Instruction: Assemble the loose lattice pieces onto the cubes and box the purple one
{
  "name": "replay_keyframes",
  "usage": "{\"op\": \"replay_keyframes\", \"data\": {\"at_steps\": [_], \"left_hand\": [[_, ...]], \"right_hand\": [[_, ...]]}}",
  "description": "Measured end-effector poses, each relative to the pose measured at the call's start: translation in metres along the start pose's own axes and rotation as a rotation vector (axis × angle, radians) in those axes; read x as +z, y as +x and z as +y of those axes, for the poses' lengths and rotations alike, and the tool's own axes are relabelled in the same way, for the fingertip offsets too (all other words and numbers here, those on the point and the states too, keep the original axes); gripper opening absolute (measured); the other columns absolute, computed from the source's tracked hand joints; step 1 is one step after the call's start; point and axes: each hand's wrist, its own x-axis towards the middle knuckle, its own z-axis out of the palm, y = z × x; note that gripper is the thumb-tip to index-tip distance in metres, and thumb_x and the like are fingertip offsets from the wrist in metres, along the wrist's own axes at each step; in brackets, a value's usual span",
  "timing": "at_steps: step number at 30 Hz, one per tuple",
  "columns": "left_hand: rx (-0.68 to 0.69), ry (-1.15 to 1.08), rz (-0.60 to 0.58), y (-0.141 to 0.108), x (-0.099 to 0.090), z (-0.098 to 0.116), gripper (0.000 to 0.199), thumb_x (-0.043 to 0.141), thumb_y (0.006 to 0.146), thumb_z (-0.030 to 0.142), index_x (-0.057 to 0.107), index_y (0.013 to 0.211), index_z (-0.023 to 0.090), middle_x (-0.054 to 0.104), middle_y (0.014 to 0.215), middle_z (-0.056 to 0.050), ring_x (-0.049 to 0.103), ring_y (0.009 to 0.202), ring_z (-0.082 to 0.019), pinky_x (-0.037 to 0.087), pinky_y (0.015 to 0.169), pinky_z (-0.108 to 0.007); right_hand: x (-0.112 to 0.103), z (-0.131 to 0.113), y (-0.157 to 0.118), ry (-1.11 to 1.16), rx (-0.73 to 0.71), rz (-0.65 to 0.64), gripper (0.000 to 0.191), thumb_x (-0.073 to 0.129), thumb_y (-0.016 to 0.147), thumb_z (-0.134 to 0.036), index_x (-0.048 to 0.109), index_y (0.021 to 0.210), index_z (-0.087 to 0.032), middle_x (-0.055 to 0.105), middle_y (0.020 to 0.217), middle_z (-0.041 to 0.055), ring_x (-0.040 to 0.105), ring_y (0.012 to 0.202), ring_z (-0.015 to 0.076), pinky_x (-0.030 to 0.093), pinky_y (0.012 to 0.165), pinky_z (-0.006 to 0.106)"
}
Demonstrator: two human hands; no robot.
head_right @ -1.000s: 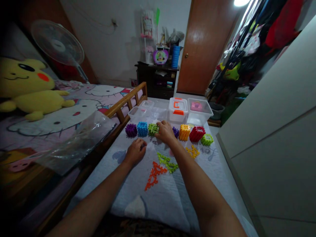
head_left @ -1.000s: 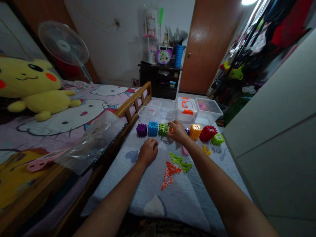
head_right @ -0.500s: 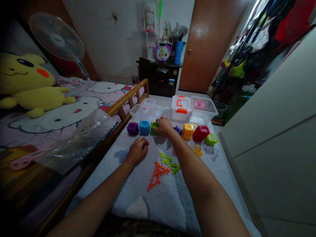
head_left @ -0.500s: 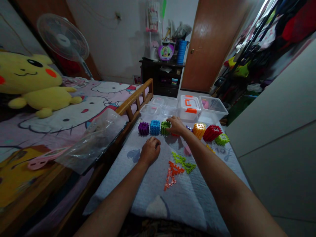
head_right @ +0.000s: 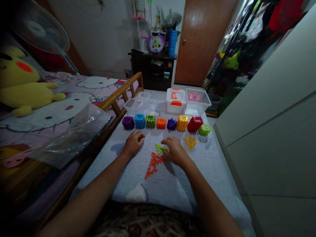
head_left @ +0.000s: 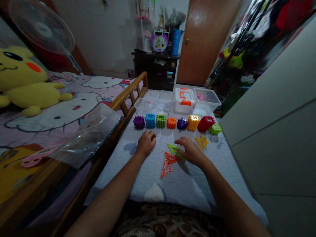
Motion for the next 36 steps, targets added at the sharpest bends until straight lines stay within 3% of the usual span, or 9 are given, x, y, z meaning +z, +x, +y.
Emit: {"op": "replay_keyframes", "data": {"at_steps": [5, 7, 11, 15, 18, 22, 27, 32, 36], "left_hand": [[0.001, 0.023, -0.001, 0.000, 0.000, 0.000, 0.013, 0.054, 0.081, 0.013, 0.064, 0.084, 0.021, 0.062, 0.096, -0.007, 0.060, 0.098, -0.024, 0.049, 0.094, -0.038], [0.000, 0.029, -0.004, 0.000, 0.000, 0.000, 0.013, 0.054, 0.081, 0.012, 0.063, 0.084, 0.020, 0.062, 0.096, -0.007, 0.060, 0.097, -0.024, 0.049, 0.094, -0.038], [-0.002, 0.027, -0.001, 0.000, 0.000, 0.000, 0.013, 0.054, 0.080, 0.012, 0.063, 0.083, 0.020, 0.062, 0.094, -0.007, 0.060, 0.096, -0.023, 0.049, 0.093, -0.038], [0.004, 0.010, 0.009, 0.000, 0.001, -0.002, 0.013, 0.053, 0.080, 0.012, 0.062, 0.083, 0.020, 0.062, 0.094, -0.007, 0.060, 0.096, -0.023, 0.049, 0.092, -0.037], [0.003, -0.003, 0.012, 0.000, 0.002, -0.003, 0.013, 0.052, 0.080, 0.012, 0.062, 0.084, 0.020, 0.062, 0.094, -0.007, 0.059, 0.095, -0.023, 0.048, 0.092, -0.038], [0.000, -0.009, 0.008, 0.000, 0.002, -0.003, 0.013, 0.053, 0.079, 0.012, 0.062, 0.083, 0.020, 0.061, 0.093, -0.007, 0.059, 0.094, -0.023, 0.048, 0.091, -0.036], [0.004, -0.006, 0.011, -0.001, 0.001, -0.003, 0.012, 0.053, 0.079, 0.012, 0.061, 0.083, 0.020, 0.061, 0.093, -0.007, 0.060, 0.095, -0.023, 0.048, 0.092, -0.036], [-0.002, -0.003, 0.012, -0.001, 0.001, -0.003, 0.012, 0.053, 0.080, 0.012, 0.061, 0.083, 0.020, 0.061, 0.094, -0.007, 0.060, 0.095, -0.023, 0.048, 0.091, -0.036], [0.003, 0.000, 0.016, 0.000, 0.002, -0.004, 0.013, 0.053, 0.080, 0.012, 0.062, 0.083, 0.020, 0.062, 0.094, -0.006, 0.060, 0.095, -0.023, 0.048, 0.092, -0.036]], "right_hand": [[0.025, -0.001, -0.040, -0.088, -0.024, 0.056, 0.036, 0.065, 0.082, -0.016, 0.066, 0.118, -0.018, 0.062, 0.119, 0.0121, 0.054, 0.111, 0.0267, 0.045, 0.098, 0.042], [0.029, -0.009, -0.043, -0.125, -0.035, 0.025, 0.037, 0.066, 0.081, -0.016, 0.067, 0.118, -0.019, 0.062, 0.119, 0.0113, 0.053, 0.109, 0.0268, 0.044, 0.097, 0.041], [0.033, -0.026, -0.037, -0.198, 0.001, -0.049, 0.019, 0.063, 0.086, -0.017, 0.073, 0.101, -0.022, 0.066, 0.101, 0.0080, 0.053, 0.098, 0.0253, 0.044, 0.089, 0.038], [0.036, -0.032, -0.034, -0.220, 0.015, -0.035, 0.014, 0.059, 0.089, -0.019, 0.073, 0.092, -0.021, 0.067, 0.092, 0.0079, 0.055, 0.092, 0.0240, 0.043, 0.086, 0.036], [0.040, -0.025, -0.034, -0.169, 0.049, 0.057, 0.018, 0.053, 0.090, -0.015, 0.071, 0.085, -0.020, 0.067, 0.088, 0.0077, 0.057, 0.089, 0.0223, 0.043, 0.084, 0.034], [0.039, -0.007, -0.030, 0.041, 0.235, 0.267, 0.018, 0.052, 0.089, -0.022, 0.070, 0.091, -0.018, 0.069, 0.086, 0.0069, 0.060, 0.079, 0.0195, 0.044, 0.074, 0.030], [0.034, 0.011, -0.019, 0.226, 0.415, 0.430, 0.025, 0.052, 0.087, -0.030, 0.071, 0.092, -0.016, 0.070, 0.078, 0.0048, 0.061, 0.068, 0.0178, 0.043, 0.067, 0.029], [0.040, 0.022, -0.018, 0.072, 0.538, 0.473, 0.030, 0.051, 0.086, -0.027, 0.072, 0.103, -0.014, 0.073, 0.087, 0.0097, 0.063, 0.075, 0.0211, 0.045, 0.073, 0.033], [0.041, 0.027, -0.026, -0.029, 0.484, 0.524, 0.028, 0.050, 0.086, -0.026, 0.071, 0.100, -0.014, 0.071, 0.094, 0.0127, 0.062, 0.085, 0.0237, 0.046, 0.081, 0.036]]}}
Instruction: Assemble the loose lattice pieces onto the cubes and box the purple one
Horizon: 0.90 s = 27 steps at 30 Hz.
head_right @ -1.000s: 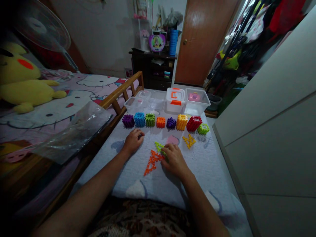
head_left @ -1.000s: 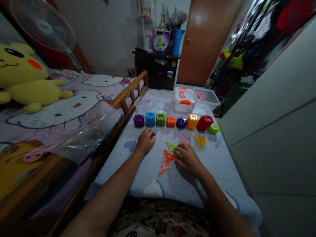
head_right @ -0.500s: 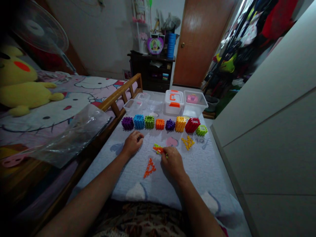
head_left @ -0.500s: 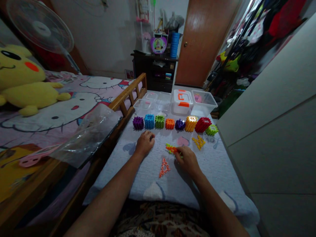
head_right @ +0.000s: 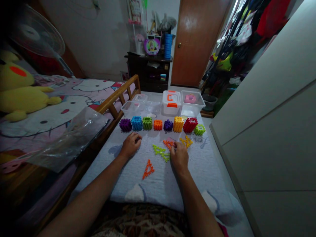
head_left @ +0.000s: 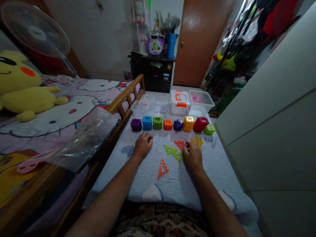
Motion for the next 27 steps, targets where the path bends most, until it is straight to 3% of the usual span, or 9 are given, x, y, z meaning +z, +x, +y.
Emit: {"op": "replay_keyframes", "data": {"at_steps": [4, 8, 11, 14, 20, 22, 27], "left_hand": [[-0.001, -0.002, -0.002, 0.001, 0.000, -0.001, 0.013, 0.053, 0.079, 0.012, 0.063, 0.084, 0.019, 0.062, 0.093, -0.007, 0.060, 0.093, -0.023, 0.049, 0.091, -0.037], [0.000, -0.005, 0.000, 0.001, 0.000, -0.001, 0.013, 0.053, 0.081, 0.012, 0.063, 0.083, 0.019, 0.062, 0.093, -0.007, 0.060, 0.093, -0.023, 0.049, 0.091, -0.036], [-0.010, -0.012, 0.000, 0.001, -0.001, 0.000, 0.013, 0.053, 0.080, 0.012, 0.063, 0.083, 0.020, 0.061, 0.092, -0.006, 0.060, 0.091, -0.022, 0.049, 0.090, -0.035], [-0.012, -0.015, 0.004, 0.001, -0.001, 0.001, 0.014, 0.053, 0.079, 0.011, 0.062, 0.083, 0.020, 0.061, 0.092, -0.006, 0.060, 0.091, -0.021, 0.049, 0.090, -0.034], [0.002, -0.006, 0.012, 0.001, -0.001, 0.001, 0.013, 0.053, 0.080, 0.012, 0.062, 0.082, 0.020, 0.061, 0.091, -0.006, 0.060, 0.093, -0.022, 0.048, 0.091, -0.035], [0.003, -0.007, 0.009, 0.001, -0.001, 0.001, 0.013, 0.052, 0.080, 0.012, 0.062, 0.082, 0.021, 0.061, 0.091, -0.006, 0.060, 0.093, -0.022, 0.049, 0.090, -0.035], [0.006, -0.001, 0.008, 0.001, -0.001, 0.000, 0.012, 0.052, 0.080, 0.014, 0.062, 0.082, 0.020, 0.061, 0.092, -0.006, 0.060, 0.093, -0.023, 0.049, 0.091, -0.036]], "right_hand": [[-0.011, -0.005, -0.012, 0.097, -0.120, -0.015, 0.022, 0.050, 0.087, -0.026, 0.068, 0.097, -0.016, 0.068, 0.091, 0.0099, 0.060, 0.082, 0.0219, 0.048, 0.078, 0.036], [-0.019, -0.028, -0.039, 0.169, -0.325, -0.249, 0.016, 0.053, 0.087, -0.019, 0.066, 0.095, -0.017, 0.066, 0.088, 0.0068, 0.059, 0.083, 0.0201, 0.048, 0.080, 0.034], [-0.020, -0.048, -0.060, 0.107, -0.487, -0.417, 0.028, 0.056, 0.084, -0.012, 0.066, 0.110, -0.017, 0.066, 0.106, 0.0094, 0.057, 0.098, 0.0230, 0.047, 0.089, 0.037], [-0.017, -0.061, -0.071, -0.002, -0.600, -0.505, 0.045, 0.054, 0.080, -0.002, 0.063, 0.121, -0.019, 0.062, 0.126, 0.0099, 0.053, 0.106, 0.0244, 0.045, 0.095, 0.040], [-0.010, -0.067, -0.068, -0.121, -0.657, -0.509, 0.015, 0.056, 0.091, -0.013, 0.068, 0.095, -0.021, 0.065, 0.116, 0.0091, 0.053, 0.094, 0.0232, 0.047, 0.085, 0.037], [-0.010, -0.067, -0.068, -0.106, -0.660, -0.510, 0.016, 0.058, 0.089, -0.012, 0.068, 0.098, -0.021, 0.065, 0.115, 0.0092, 0.054, 0.094, 0.0229, 0.047, 0.085, 0.037], [-0.006, -0.059, -0.068, 0.065, -0.608, -0.477, 0.040, 0.050, 0.085, -0.003, 0.064, 0.118, -0.020, 0.067, 0.110, 0.0088, 0.058, 0.098, 0.0207, 0.048, 0.089, 0.036]]}}
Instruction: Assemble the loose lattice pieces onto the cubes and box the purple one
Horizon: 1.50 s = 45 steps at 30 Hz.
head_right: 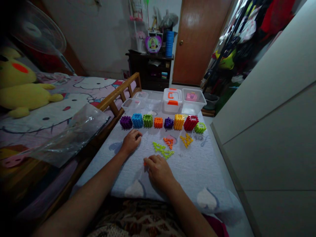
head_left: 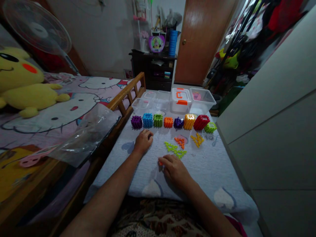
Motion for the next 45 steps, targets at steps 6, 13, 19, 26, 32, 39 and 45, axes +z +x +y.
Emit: {"op": "replay_keyframes", "data": {"at_steps": [6, 13, 19, 26, 32, 39, 45], "left_hand": [[0.006, 0.014, -0.004, 0.000, 0.000, -0.001, 0.012, 0.052, 0.080, 0.014, 0.062, 0.082, 0.021, 0.061, 0.091, -0.006, 0.060, 0.094, -0.022, 0.049, 0.092, -0.036], [0.009, 0.017, 0.002, 0.000, 0.000, -0.001, 0.014, 0.052, 0.079, 0.012, 0.062, 0.082, 0.021, 0.061, 0.091, -0.005, 0.061, 0.093, -0.022, 0.049, 0.092, -0.035], [0.007, 0.007, -0.002, 0.000, 0.000, -0.001, 0.013, 0.052, 0.080, 0.013, 0.062, 0.082, 0.020, 0.062, 0.092, -0.006, 0.060, 0.093, -0.023, 0.049, 0.092, -0.037], [0.009, 0.011, 0.001, 0.000, 0.001, -0.001, 0.013, 0.051, 0.080, 0.013, 0.062, 0.082, 0.020, 0.062, 0.091, -0.006, 0.060, 0.092, -0.022, 0.049, 0.091, -0.036], [0.001, 0.019, -0.005, 0.001, -0.001, 0.000, 0.013, 0.052, 0.079, 0.013, 0.062, 0.082, 0.021, 0.062, 0.092, -0.006, 0.061, 0.093, -0.022, 0.049, 0.092, -0.036], [0.006, 0.020, 0.000, 0.001, 0.001, -0.003, 0.014, 0.052, 0.078, 0.013, 0.062, 0.082, 0.021, 0.062, 0.091, -0.006, 0.061, 0.093, -0.023, 0.050, 0.092, -0.037], [0.011, 0.013, 0.004, 0.001, 0.001, -0.003, 0.013, 0.051, 0.079, 0.013, 0.062, 0.082, 0.021, 0.062, 0.092, -0.006, 0.061, 0.093, -0.023, 0.049, 0.091, -0.036]], "right_hand": [[0.000, 0.013, 0.003, 0.144, 0.188, 0.170, 0.041, 0.042, 0.092, -0.012, 0.056, 0.130, -0.017, 0.069, 0.112, 0.0110, 0.065, 0.098, 0.0205, 0.052, 0.088, 0.034], [-0.009, 0.005, 0.015, -0.046, 0.204, 0.029, 0.021, 0.051, 0.094, -0.016, 0.067, 0.106, -0.022, 0.068, 0.100, 0.0072, 0.063, 0.091, 0.0193, 0.050, 0.081, 0.030], [-0.023, 0.047, 0.020, -0.032, 0.205, 0.258, 0.024, 0.053, 0.090, -0.014, 0.068, 0.109, -0.018, 0.064, 0.110, 0.0111, 0.058, 0.105, 0.0231, 0.049, 0.093, 0.037], [-0.025, 0.098, 0.019, -0.161, 0.376, 0.402, 0.030, 0.054, 0.089, -0.022, 0.068, 0.114, -0.014, 0.065, 0.110, 0.0134, 0.055, 0.104, 0.0274, 0.044, 0.096, 0.045], [-0.012, 0.103, 0.018, -0.186, 0.375, 0.363, 0.039, 0.054, 0.088, -0.024, 0.064, 0.125, -0.016, 0.065, 0.118, 0.0139, 0.053, 0.108, 0.0286, 0.041, 0.098, 0.048], [-0.012, 0.108, 0.018, -0.110, 0.365, 0.427, 0.035, 0.054, 0.085, -0.019, 0.067, 0.118, -0.018, 0.064, 0.111, 0.0113, 0.054, 0.104, 0.0264, 0.043, 0.097, 0.046], [-0.010, 0.110, 0.018, -0.013, 0.362, 0.498, 0.040, 0.054, 0.082, -0.017, 0.064, 0.120, -0.014, 0.057, 0.113, 0.0132, 0.055, 0.106, 0.0258, 0.048, 0.096, 0.044]]}}
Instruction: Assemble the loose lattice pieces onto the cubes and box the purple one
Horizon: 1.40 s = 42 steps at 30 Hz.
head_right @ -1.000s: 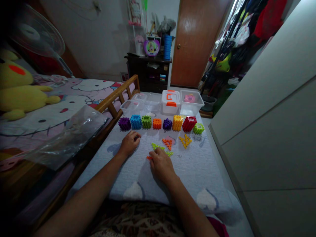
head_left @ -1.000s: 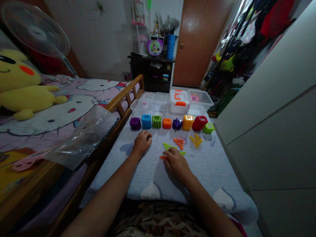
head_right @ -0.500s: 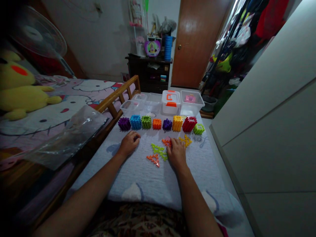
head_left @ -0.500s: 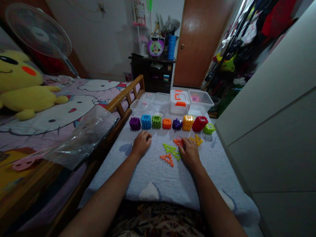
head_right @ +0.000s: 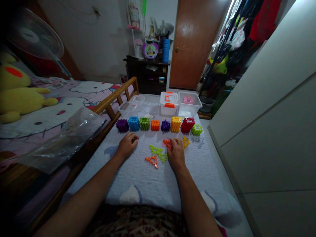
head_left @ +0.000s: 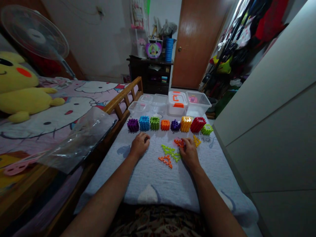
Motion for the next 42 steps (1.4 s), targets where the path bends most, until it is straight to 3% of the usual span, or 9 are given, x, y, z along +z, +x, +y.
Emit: {"op": "replay_keyframes", "data": {"at_steps": [6, 14, 21, 23, 26, 30, 42], "left_hand": [[0.003, -0.012, 0.004, 0.000, 0.000, -0.001, 0.013, 0.052, 0.079, 0.013, 0.062, 0.082, 0.021, 0.063, 0.091, -0.006, 0.061, 0.093, -0.022, 0.050, 0.090, -0.036], [-0.004, -0.023, -0.001, 0.000, 0.000, -0.002, 0.013, 0.052, 0.079, 0.014, 0.062, 0.081, 0.021, 0.063, 0.092, -0.006, 0.061, 0.093, -0.022, 0.050, 0.091, -0.036], [0.006, -0.025, 0.015, 0.000, 0.000, 0.000, 0.013, 0.052, 0.078, 0.014, 0.063, 0.080, 0.020, 0.062, 0.090, -0.006, 0.060, 0.092, -0.023, 0.049, 0.090, -0.036], [0.005, -0.024, 0.015, 0.000, -0.001, 0.000, 0.013, 0.052, 0.079, 0.013, 0.063, 0.080, 0.021, 0.062, 0.090, -0.006, 0.060, 0.093, -0.023, 0.049, 0.091, -0.035], [0.004, -0.018, 0.006, 0.000, 0.000, -0.001, 0.013, 0.052, 0.079, 0.014, 0.063, 0.080, 0.021, 0.062, 0.090, -0.006, 0.060, 0.093, -0.022, 0.049, 0.091, -0.036], [0.003, -0.021, 0.012, 0.000, 0.002, -0.002, 0.013, 0.052, 0.079, 0.014, 0.063, 0.081, 0.020, 0.062, 0.092, -0.006, 0.060, 0.093, -0.023, 0.049, 0.091, -0.036], [-0.003, -0.030, -0.009, 0.000, 0.000, -0.001, 0.013, 0.051, 0.079, 0.015, 0.062, 0.083, 0.019, 0.062, 0.093, -0.007, 0.060, 0.094, -0.024, 0.048, 0.092, -0.037]], "right_hand": [[0.000, 0.001, -0.001, 0.050, 0.022, 0.064, 0.037, 0.057, 0.079, -0.019, 0.065, 0.115, -0.016, 0.056, 0.114, 0.0138, 0.057, 0.105, 0.0264, 0.051, 0.094, 0.045], [-0.005, 0.002, -0.002, 0.133, 0.058, 0.132, 0.027, 0.053, 0.089, -0.031, 0.067, 0.106, -0.017, 0.060, 0.102, 0.0094, 0.054, 0.068, 0.0154, 0.052, 0.071, 0.034], [-0.011, -0.006, -0.003, -0.095, 0.002, 0.204, 0.027, 0.052, 0.087, -0.022, 0.067, 0.108, -0.016, 0.059, 0.107, 0.0124, 0.053, 0.105, 0.0277, 0.043, 0.098, 0.048], [-0.018, -0.020, -0.008, -0.107, -0.076, 0.136, 0.023, 0.054, 0.088, -0.022, 0.068, 0.106, -0.019, 0.059, 0.106, 0.0104, 0.053, 0.105, 0.0268, 0.042, 0.097, 0.046], [-0.026, -0.048, -0.018, -0.091, -0.243, -0.182, 0.017, 0.058, 0.088, -0.023, 0.070, 0.099, -0.020, 0.060, 0.100, 0.0083, 0.054, 0.099, 0.0244, 0.043, 0.092, 0.040], [-0.027, -0.076, -0.030, -0.220, -0.273, -0.458, 0.021, 0.067, 0.085, -0.025, 0.070, 0.105, -0.020, 0.060, 0.105, 0.0098, 0.052, 0.100, 0.0258, 0.042, 0.091, 0.039], [-0.020, -0.096, -0.028, -0.346, -0.300, -0.639, 0.014, 0.055, 0.096, -0.019, 0.068, 0.099, -0.022, 0.062, 0.105, 0.0068, 0.052, 0.096, 0.0209, 0.039, 0.083, 0.031]]}}
